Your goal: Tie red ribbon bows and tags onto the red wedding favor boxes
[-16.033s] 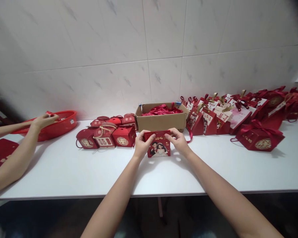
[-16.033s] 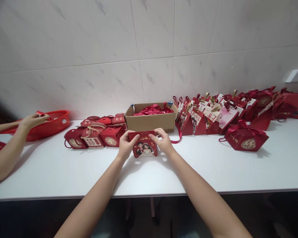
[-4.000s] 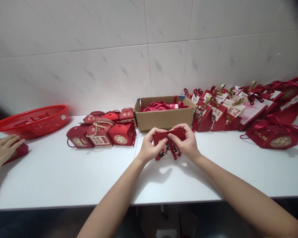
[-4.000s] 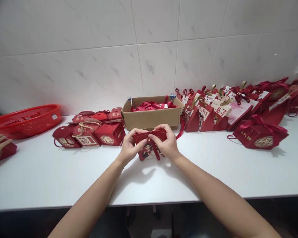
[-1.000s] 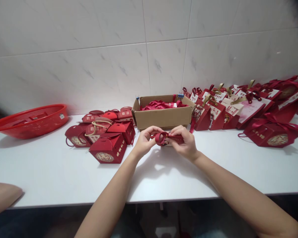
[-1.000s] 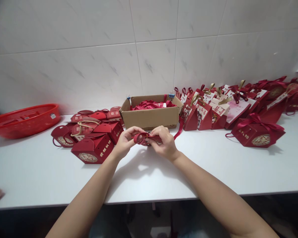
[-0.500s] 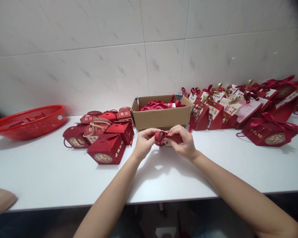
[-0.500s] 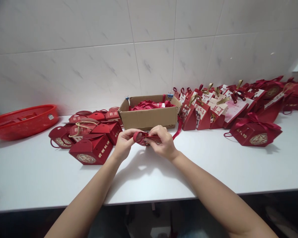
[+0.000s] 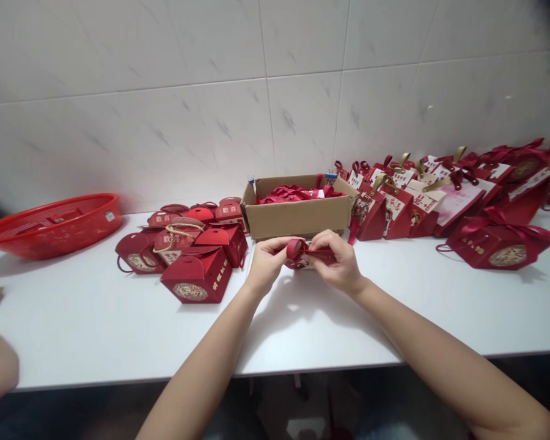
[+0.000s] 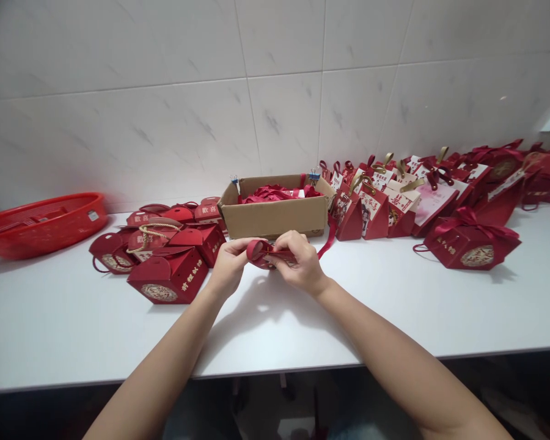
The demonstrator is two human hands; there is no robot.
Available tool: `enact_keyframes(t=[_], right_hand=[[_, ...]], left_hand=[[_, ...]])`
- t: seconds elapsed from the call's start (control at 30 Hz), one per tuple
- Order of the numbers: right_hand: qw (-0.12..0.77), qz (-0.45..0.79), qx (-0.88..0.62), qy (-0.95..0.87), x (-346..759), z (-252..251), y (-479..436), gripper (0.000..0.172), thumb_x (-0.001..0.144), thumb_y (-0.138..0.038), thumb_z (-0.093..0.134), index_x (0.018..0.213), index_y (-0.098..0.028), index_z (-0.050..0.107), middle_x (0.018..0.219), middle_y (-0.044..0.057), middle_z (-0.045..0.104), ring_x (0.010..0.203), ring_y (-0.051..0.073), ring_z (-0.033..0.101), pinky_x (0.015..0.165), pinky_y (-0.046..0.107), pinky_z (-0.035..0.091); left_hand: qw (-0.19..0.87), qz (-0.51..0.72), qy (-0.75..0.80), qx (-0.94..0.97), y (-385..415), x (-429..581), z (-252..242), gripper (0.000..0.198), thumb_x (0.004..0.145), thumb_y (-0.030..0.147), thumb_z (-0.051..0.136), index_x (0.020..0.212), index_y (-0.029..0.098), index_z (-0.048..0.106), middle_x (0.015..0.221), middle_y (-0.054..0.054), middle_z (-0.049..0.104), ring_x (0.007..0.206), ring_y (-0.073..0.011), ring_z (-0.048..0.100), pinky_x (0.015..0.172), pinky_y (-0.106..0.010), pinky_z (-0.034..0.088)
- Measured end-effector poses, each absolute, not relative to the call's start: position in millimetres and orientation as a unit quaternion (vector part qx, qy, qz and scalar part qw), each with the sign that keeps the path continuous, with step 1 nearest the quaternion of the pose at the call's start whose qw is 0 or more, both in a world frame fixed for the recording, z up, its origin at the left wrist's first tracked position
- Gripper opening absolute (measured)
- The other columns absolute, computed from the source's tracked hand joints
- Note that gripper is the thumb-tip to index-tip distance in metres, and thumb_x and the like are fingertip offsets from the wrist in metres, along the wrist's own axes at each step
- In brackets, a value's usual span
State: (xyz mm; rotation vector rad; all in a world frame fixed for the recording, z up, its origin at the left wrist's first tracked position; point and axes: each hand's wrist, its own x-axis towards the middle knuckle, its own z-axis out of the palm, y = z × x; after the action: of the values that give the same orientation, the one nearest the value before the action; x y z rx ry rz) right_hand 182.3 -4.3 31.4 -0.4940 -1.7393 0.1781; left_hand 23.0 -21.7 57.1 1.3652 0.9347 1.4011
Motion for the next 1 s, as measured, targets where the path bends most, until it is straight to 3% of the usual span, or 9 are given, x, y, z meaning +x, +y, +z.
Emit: enact_keyframes(t=[0.17,0.37,0.6,0.77,0.9,1.0], right_hand=[[0.612,0.081,-0.222,-0.755,182.3,31.1,-4.0,0.016,0.075,-0.018,0.065,0.078,-0.023,0.051,0.074,0.001,0.058,0.068,0.017,0.058,0.064,0.032,0.045],[0.62,0.082,-0.232,-0.745,182.8,28.9,-3.3,0.016,0.075,-0.018,0.065,0.079,-0.023,0.051,0.075,0.001,0.058,0.069,0.017,0.058,0.064,0.032,0.046],[0.634,0.112,-0.25,-0.723,183.0,24.3,-2.2,0.018,0.073,-0.019,0.068,0.081,-0.022,0.052,0.076,0.001,0.058,0.069,0.016,0.059,0.063,0.03,0.049],[0.621,0.148,-0.235,-0.733,183.1,26.9,-4.1,0.03,0.073,-0.019,0.069,0.1,-0.022,0.057,0.083,0.002,0.061,0.074,0.016,0.062,0.068,0.031,0.053],[0.616,0.113,-0.21,-0.751,182.8,29.8,-4.4,0.015,0.076,-0.016,0.066,0.09,-0.022,0.066,0.084,0.004,0.061,0.075,0.016,0.061,0.064,0.03,0.052],[0.625,0.111,-0.211,-0.743,182.0,29.1,-4.7,0.015,0.075,-0.017,0.067,0.089,-0.022,0.068,0.083,0.004,0.061,0.074,0.016,0.061,0.063,0.03,0.052]], left_hand=[[0.472,0.558,0.365,0.576,-19.7,19.8,55.0,0.018,0.064,0.028,0.075,0.077,0.015,0.074,0.066,-0.003,0.07,0.055,-0.0121,0.058,0.054,-0.024,0.05],[0.497,0.517,0.285,0.635,-14.3,8.3,50.5,0.021,0.066,0.024,0.07,0.086,0.015,0.07,0.085,-0.006,0.069,0.072,-0.0169,0.063,0.066,-0.028,0.053],[0.39,0.5,0.277,0.722,-16.5,8.0,53.4,0.022,0.068,0.018,0.068,0.089,0.015,0.066,0.094,-0.008,0.067,0.089,-0.0198,0.062,0.08,-0.03,0.05],[0.355,0.508,0.274,0.735,-13.5,5.8,50.5,0.012,0.072,0.023,0.069,0.081,0.015,0.067,0.091,-0.01,0.068,0.09,-0.0203,0.063,0.08,-0.031,0.05],[0.345,0.499,0.276,0.745,-9.7,1.7,47.1,0.01,0.075,0.024,0.067,0.08,0.015,0.068,0.09,-0.01,0.068,0.088,-0.0194,0.063,0.077,-0.029,0.051],[0.346,0.505,0.277,0.741,-8.8,1.7,46.0,0.008,0.075,0.022,0.066,0.08,0.015,0.068,0.089,-0.009,0.068,0.086,-0.0185,0.063,0.075,-0.028,0.051]])
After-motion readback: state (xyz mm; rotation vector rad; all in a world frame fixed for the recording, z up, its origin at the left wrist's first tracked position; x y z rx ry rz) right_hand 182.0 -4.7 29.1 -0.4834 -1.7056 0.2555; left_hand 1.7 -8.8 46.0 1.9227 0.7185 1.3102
